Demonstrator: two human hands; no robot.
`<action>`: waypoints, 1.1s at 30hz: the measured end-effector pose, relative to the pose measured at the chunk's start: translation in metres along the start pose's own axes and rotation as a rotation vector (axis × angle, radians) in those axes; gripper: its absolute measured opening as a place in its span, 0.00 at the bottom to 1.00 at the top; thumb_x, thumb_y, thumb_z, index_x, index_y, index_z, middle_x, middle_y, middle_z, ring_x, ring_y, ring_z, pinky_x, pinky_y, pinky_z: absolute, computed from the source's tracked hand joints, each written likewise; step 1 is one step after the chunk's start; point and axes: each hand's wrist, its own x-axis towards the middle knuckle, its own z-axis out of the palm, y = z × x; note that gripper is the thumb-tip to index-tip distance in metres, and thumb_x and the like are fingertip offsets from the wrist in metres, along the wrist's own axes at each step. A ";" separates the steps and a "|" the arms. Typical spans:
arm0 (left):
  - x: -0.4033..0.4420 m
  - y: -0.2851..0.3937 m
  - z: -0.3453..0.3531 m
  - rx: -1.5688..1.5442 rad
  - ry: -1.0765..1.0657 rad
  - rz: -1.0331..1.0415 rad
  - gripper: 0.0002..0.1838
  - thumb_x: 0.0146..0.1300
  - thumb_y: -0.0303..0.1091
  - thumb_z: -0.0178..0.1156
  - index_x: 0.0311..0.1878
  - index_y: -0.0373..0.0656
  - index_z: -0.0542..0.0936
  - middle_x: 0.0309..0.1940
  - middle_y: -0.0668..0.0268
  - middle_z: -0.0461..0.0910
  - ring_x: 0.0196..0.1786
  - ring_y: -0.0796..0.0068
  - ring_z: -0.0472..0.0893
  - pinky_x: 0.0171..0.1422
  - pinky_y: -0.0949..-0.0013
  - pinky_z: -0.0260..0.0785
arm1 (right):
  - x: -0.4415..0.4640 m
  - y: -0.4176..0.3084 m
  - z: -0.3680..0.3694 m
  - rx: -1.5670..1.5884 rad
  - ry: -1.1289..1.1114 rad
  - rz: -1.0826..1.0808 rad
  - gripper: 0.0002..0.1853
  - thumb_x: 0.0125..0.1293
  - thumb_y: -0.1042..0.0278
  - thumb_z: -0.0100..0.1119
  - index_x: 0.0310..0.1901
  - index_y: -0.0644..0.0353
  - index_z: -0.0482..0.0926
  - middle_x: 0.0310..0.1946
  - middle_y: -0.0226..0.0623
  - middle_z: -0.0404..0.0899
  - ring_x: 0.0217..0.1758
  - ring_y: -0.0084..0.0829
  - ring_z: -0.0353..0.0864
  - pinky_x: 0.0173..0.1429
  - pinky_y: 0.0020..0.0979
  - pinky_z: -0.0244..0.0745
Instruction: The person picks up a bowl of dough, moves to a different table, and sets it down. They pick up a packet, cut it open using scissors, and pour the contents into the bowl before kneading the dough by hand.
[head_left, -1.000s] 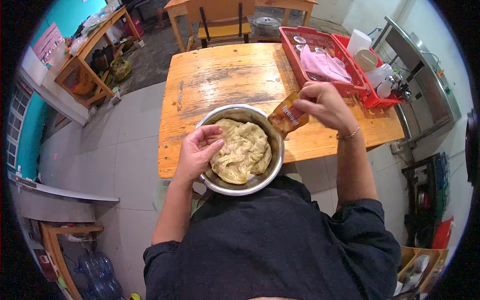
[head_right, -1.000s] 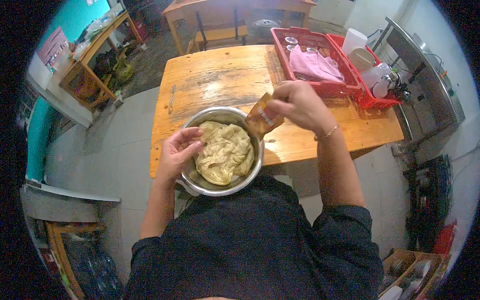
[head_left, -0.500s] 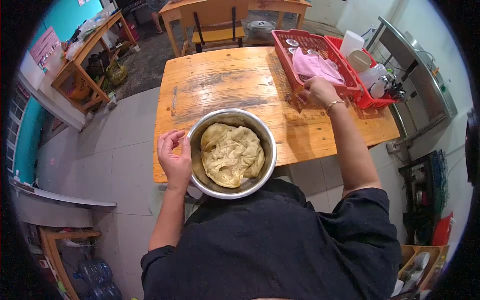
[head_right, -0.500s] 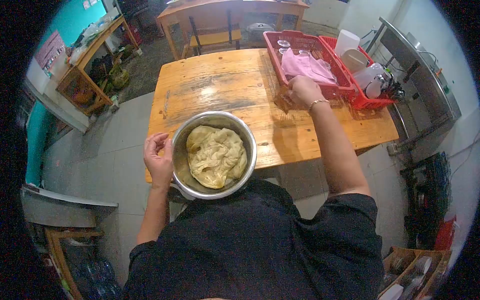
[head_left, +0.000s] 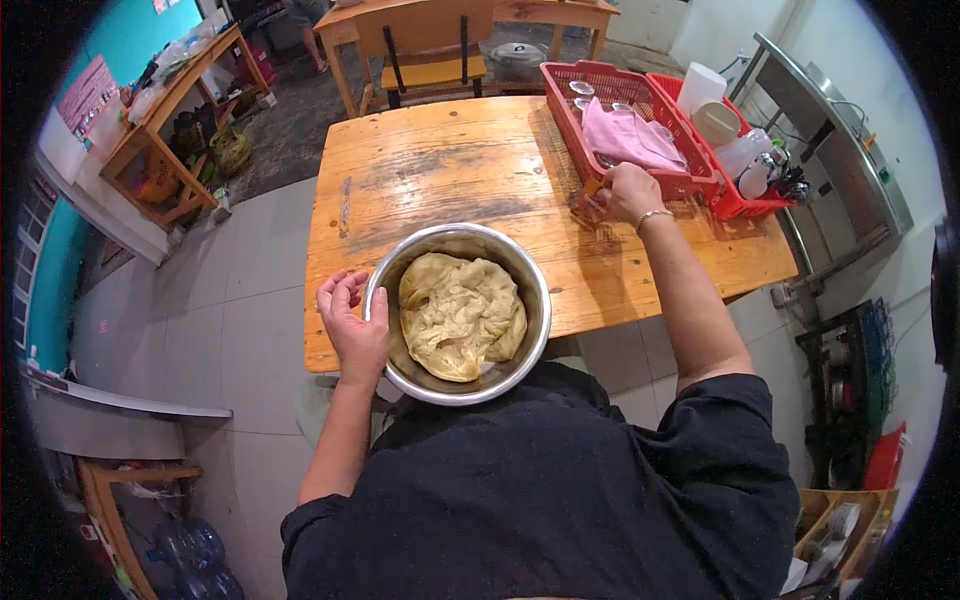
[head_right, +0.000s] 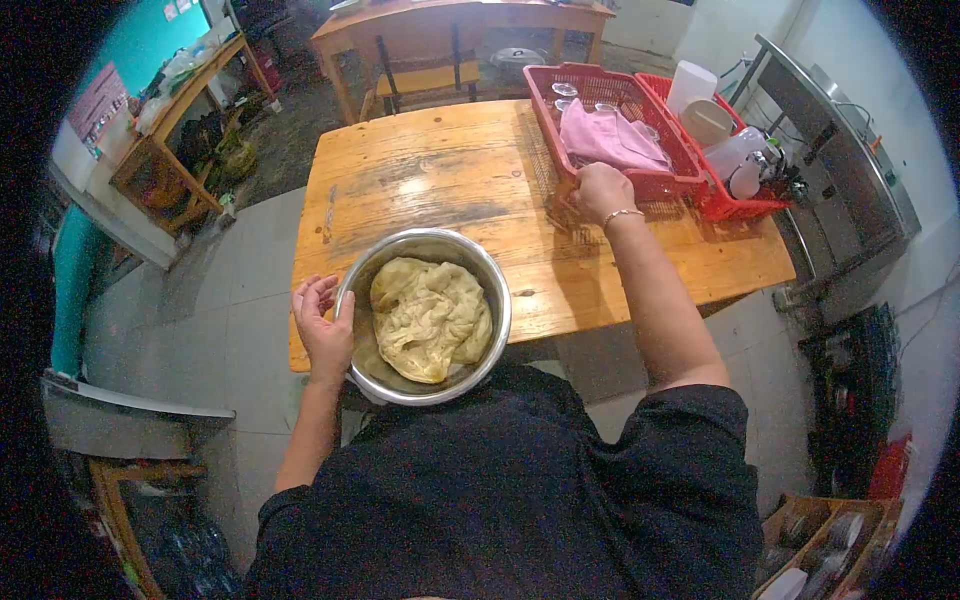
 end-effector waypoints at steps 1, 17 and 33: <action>0.000 0.000 0.000 -0.007 -0.001 -0.006 0.15 0.57 0.27 0.66 0.48 0.39 0.78 0.56 0.56 0.67 0.53 0.66 0.72 0.57 0.65 0.69 | 0.001 0.002 0.004 -0.021 0.029 0.000 0.10 0.58 0.66 0.63 0.41 0.57 0.84 0.44 0.45 0.82 0.50 0.44 0.82 0.54 0.41 0.77; -0.005 0.000 0.000 -0.029 -0.030 -0.054 0.19 0.58 0.27 0.66 0.52 0.36 0.76 0.58 0.55 0.64 0.50 0.67 0.75 0.56 0.64 0.71 | -0.025 0.006 0.009 -0.042 0.190 0.206 0.23 0.59 0.51 0.67 0.47 0.61 0.78 0.47 0.45 0.77 0.53 0.45 0.80 0.56 0.42 0.76; 0.001 -0.015 0.004 -0.271 -0.150 -0.262 0.15 0.67 0.31 0.58 0.53 0.34 0.81 0.41 0.59 0.85 0.42 0.74 0.83 0.50 0.71 0.73 | -0.059 -0.184 -0.032 0.411 -0.393 -0.426 0.23 0.63 0.50 0.63 0.42 0.68 0.83 0.35 0.50 0.84 0.39 0.42 0.84 0.48 0.37 0.77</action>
